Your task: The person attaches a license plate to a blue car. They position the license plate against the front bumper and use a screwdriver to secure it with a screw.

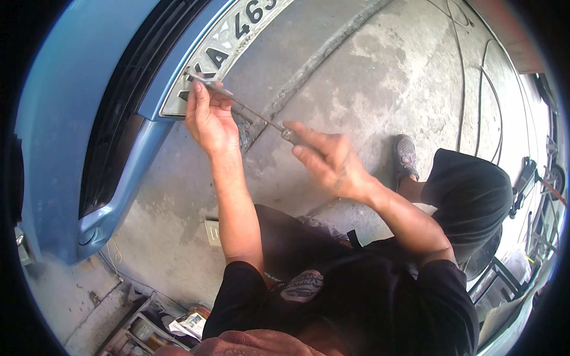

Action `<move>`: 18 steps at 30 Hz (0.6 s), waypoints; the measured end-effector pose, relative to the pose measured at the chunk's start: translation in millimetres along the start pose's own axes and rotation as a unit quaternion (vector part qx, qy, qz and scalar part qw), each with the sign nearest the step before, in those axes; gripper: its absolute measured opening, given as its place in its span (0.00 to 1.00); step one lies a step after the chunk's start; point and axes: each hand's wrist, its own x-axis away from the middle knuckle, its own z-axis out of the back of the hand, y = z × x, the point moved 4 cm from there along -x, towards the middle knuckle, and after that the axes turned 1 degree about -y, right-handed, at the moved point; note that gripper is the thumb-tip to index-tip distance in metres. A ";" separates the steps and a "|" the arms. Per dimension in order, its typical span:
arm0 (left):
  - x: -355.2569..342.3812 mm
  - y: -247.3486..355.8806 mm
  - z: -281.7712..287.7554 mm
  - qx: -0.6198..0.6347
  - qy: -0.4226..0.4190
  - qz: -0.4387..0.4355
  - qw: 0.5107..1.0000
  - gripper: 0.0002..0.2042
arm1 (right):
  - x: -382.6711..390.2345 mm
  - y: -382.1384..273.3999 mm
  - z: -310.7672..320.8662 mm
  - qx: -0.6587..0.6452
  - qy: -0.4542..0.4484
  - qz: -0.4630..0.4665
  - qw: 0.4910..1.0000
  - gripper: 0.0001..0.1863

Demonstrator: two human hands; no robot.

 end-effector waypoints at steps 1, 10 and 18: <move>1.7 -9.3 6.6 0.013 0.022 0.031 0.999 0.15 | 2.5 2.3 5.2 -0.127 -0.045 -0.135 0.982 0.24; -13.6 -49.2 73.2 0.080 0.141 0.074 0.984 0.18 | 0.1 -30.4 10.9 0.171 0.013 0.035 0.984 0.27; -15.9 -42.6 76.7 0.087 0.091 0.043 0.991 0.25 | -5.6 -17.7 10.1 0.069 -0.015 -0.002 0.998 0.24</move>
